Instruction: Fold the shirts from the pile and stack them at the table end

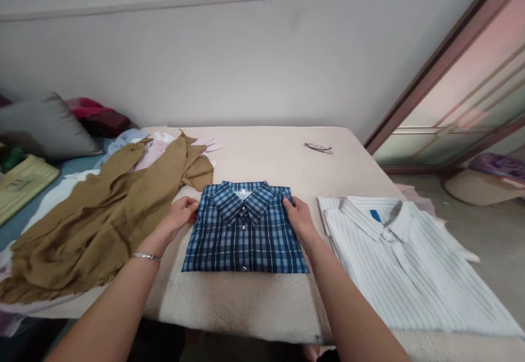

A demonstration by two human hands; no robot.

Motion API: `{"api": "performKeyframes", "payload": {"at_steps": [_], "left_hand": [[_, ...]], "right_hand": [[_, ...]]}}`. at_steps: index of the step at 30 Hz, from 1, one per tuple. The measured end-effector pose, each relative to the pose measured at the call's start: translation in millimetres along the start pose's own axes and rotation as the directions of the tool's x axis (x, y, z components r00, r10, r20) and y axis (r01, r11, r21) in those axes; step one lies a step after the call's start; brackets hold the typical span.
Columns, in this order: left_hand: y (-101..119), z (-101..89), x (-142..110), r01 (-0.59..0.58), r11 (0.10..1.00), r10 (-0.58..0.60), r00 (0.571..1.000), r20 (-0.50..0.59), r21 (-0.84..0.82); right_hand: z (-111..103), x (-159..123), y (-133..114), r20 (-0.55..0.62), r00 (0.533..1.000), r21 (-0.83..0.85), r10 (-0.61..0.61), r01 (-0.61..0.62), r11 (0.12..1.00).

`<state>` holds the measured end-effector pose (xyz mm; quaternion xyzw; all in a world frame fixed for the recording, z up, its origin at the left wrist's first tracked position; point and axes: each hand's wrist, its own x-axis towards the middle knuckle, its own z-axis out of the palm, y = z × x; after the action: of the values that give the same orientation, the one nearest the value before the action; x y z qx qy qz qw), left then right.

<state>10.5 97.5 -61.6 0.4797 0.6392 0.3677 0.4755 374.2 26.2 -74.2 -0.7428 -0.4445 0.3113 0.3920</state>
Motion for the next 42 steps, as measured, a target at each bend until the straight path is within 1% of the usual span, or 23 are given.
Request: {"api": "performKeyframes", "payload": {"at_steps": [2,5,7,9,11,13,15,17,19,21,23,25,27,29,31,32,33,35,37,39,40,41,42], "left_hand": [[2,-3.4,-7,0.09,0.995,-0.094,0.993,0.072,0.045],[5,-9.1,-18,0.158,0.983,-0.169,0.977,0.131,0.089],[6,-13.3,-25,0.153,0.982,-0.169,0.971,0.169,0.107],[4,-16.2,-31,0.129,0.984,-0.153,0.965,0.213,0.124],[-2,-16.4,-35,0.11,0.984,-0.141,0.962,0.232,0.139],[-9,-14.0,-36,0.094,0.983,-0.127,0.968,0.218,0.157],[-15,-10.2,-35,0.072,0.979,-0.108,0.977,0.185,0.191],[-17,-6.2,-31,0.025,0.961,-0.061,0.99,0.123,0.275],[-16,-2.0,-27,-0.045,0.922,0.042,0.999,0.015,0.384],[-10,2.9,-21,-0.113,0.883,0.164,0.984,-0.074,0.456],[-3,8.7,-15,-0.163,0.867,0.237,0.966,-0.1,0.471],[1,14.9,-10,-0.181,0.86,0.25,0.964,-0.085,0.477],[2,20.1,-5,-0.16,0.841,0.225,0.972,-0.065,0.516],[0,23.2,-1,-0.13,0.805,0.189,0.981,-0.043,0.579],[-4,24.2,1,-0.11,0.766,0.167,0.986,-0.03,0.633],[-6,24.3,2,-0.103,0.749,0.161,0.986,-0.029,0.654],[-7,24.2,2,-0.096,0.731,0.159,0.987,-0.031,0.676],[-6,24.0,1,-0.093,0.693,0.16,0.987,-0.027,0.715],[-2,24.3,-4,-0.092,0.664,0.172,0.985,-0.031,0.742],[4,25.8,-11,-0.071,0.634,0.212,0.974,-0.085,0.77],[7,27.1,-16,-0.065,0.61,0.257,0.959,-0.12,0.79],[9,29.1,-20,-0.075,0.576,0.32,0.937,-0.14,0.814],[10,31.6,-25,-0.113,0.529,0.392,0.912,-0.123,0.841]], "right_hand": [[-3,-1,-1,-0.014,1.0,-0.185,-0.01,0.007,0.983],[-15,-7,-6,-0.077,0.997,-0.511,-0.019,-0.023,0.859],[-22,-16,-9,-0.056,0.998,-0.581,-0.009,-0.025,0.814],[-25,-27,-9,0.018,1.0,-0.581,0.009,0.003,0.814],[-24,-36,-9,0.091,0.996,-0.559,0.009,0.044,0.828],[-20,-41,-7,0.129,0.992,-0.517,-0.01,0.076,0.852],[-17,-42,-6,0.147,0.989,-0.437,-0.025,0.088,0.895],[-15,-37,-6,0.146,0.989,-0.37,-0.013,0.067,0.927],[-13,-29,-6,0.088,0.996,-0.389,0.019,0.017,0.921],[-12,-19,-8,-0.002,1.0,-0.437,0.025,-0.023,0.899],[-9,-12,-11,-0.069,0.998,-0.433,-0.009,-0.022,0.901],[-4,-9,-13,-0.111,0.992,-0.385,-0.054,0.007,0.923],[0,-8,-13,-0.124,0.987,-0.267,-0.102,0.066,0.961],[1,-7,-10,-0.094,0.986,-0.031,-0.138,0.136,0.99],[-1,-3,-4,-0.043,0.988,0.184,-0.151,0.156,0.97],[-4,0,0,-0.03,0.99,0.208,-0.137,0.14,0.968],[-7,3,4,-0.032,0.993,0.167,-0.114,0.118,0.979],[-12,8,8,-0.074,0.995,-0.041,-0.071,0.068,0.997],[-14,6,5,-0.174,0.98,-0.277,-0.096,0.045,0.96],[-10,-4,-4,-0.255,0.936,-0.474,-0.242,0.097,0.875],[-6,-10,-10,-0.257,0.904,-0.556,-0.341,0.151,0.818],[0,-17,-14,-0.225,0.871,-0.619,-0.437,0.218,0.755],[7,-24,-18,-0.164,0.844,-0.66,-0.51,0.291,0.693]]}}
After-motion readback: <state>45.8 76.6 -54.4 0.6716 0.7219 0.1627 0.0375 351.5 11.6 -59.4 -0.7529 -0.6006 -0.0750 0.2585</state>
